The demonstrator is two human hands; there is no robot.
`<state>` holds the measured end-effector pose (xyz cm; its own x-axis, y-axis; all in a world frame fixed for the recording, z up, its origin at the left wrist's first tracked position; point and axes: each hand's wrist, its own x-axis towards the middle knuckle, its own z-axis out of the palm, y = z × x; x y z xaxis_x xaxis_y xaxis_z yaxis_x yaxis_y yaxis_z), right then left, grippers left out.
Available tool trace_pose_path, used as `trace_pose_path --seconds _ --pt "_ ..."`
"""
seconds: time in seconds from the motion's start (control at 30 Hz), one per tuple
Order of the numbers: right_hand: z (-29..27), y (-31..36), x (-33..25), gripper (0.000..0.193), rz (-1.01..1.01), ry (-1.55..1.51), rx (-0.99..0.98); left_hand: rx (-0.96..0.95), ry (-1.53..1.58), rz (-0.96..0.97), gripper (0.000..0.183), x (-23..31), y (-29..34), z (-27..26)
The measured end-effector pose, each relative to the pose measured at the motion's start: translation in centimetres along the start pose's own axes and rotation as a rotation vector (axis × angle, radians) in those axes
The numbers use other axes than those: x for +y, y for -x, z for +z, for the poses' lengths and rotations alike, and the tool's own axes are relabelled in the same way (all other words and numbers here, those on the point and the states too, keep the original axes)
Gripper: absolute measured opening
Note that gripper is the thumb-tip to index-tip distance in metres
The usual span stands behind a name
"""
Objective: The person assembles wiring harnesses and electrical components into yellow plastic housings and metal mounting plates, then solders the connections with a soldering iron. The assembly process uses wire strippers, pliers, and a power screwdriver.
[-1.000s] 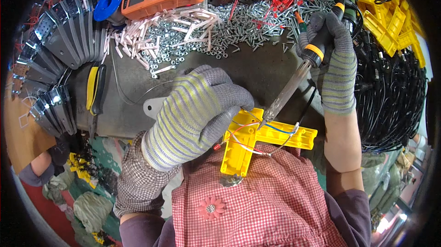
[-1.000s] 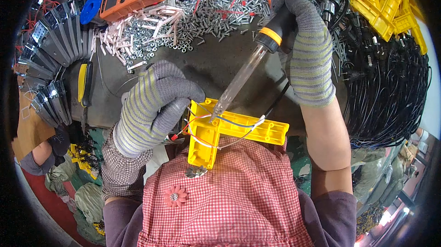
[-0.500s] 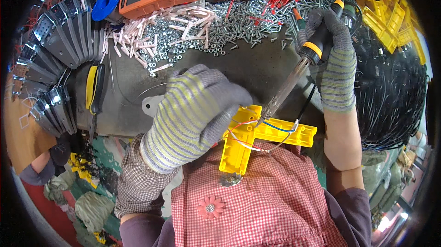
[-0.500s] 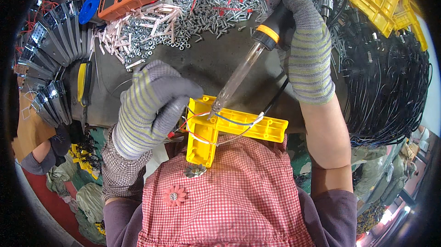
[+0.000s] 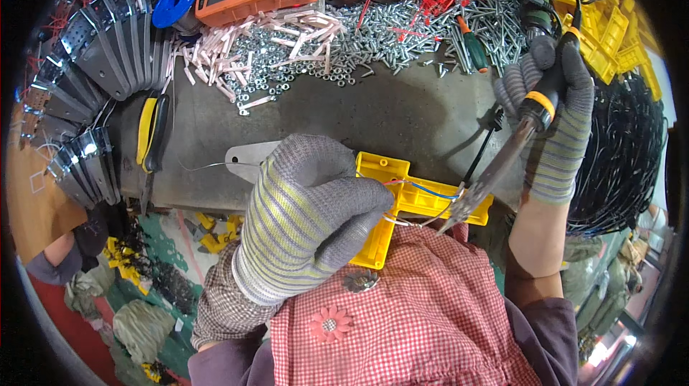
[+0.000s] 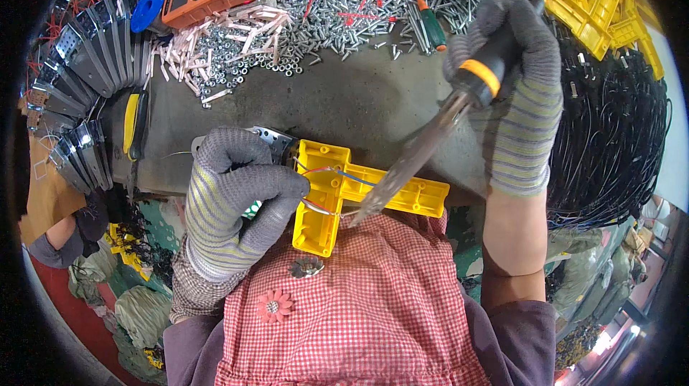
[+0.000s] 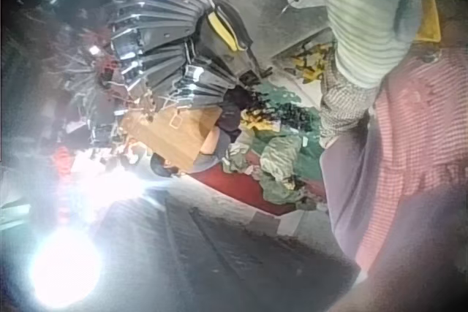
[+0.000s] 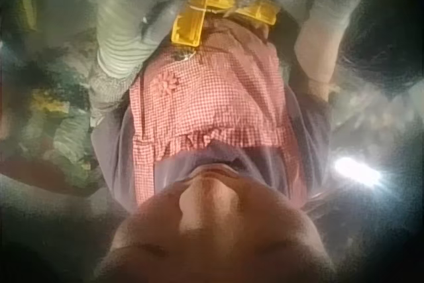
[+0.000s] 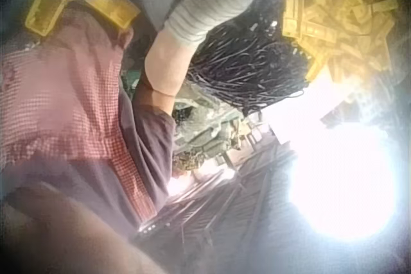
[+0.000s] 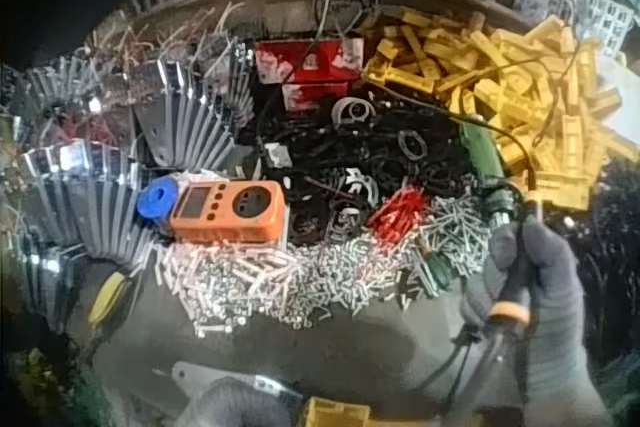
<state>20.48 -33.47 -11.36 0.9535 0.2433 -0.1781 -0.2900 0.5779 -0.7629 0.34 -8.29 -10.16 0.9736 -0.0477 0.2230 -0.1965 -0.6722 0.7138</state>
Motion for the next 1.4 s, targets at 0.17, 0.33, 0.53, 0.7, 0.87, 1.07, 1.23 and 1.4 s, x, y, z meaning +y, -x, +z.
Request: trace_pose_path --seconds 0.17,0.33,0.53,0.7,0.87,1.07,1.23,1.4 --pt "-1.0 0.0 0.9 0.031 0.002 0.102 -0.167 -0.032 0.062 -0.005 0.023 0.2 -0.3 0.1" --pt "-0.8 0.2 1.6 0.032 -0.011 0.139 -0.185 -0.036 0.102 -0.010 0.023 0.1 -0.4 0.5" --pt "-0.2 0.7 2.1 0.035 -0.061 0.195 -0.098 -0.026 0.116 0.003 0.023 0.0 -0.3 0.8" --pt "-0.4 0.7 1.9 0.035 -0.052 0.187 -0.139 -0.036 0.090 -0.010 0.023 0.2 -0.1 0.5" --pt "-0.2 0.4 0.7 0.030 -0.018 0.151 -0.177 0.101 0.133 -0.034 0.018 -0.2 -0.5 0.0" --pt "0.9 0.5 -1.9 0.028 0.030 0.125 -0.204 0.252 -0.082 -0.014 0.019 -6.1 -4.2 0.8" --pt "2.2 -2.0 -3.2 0.026 -0.403 0.141 -0.041 0.200 -0.067 -0.085 0.016 -6.7 -4.0 1.1" --pt "6.3 -7.3 -1.0 0.028 -0.760 0.939 -0.202 0.192 -0.063 -0.097 0.013 -5.9 -4.5 0.8"
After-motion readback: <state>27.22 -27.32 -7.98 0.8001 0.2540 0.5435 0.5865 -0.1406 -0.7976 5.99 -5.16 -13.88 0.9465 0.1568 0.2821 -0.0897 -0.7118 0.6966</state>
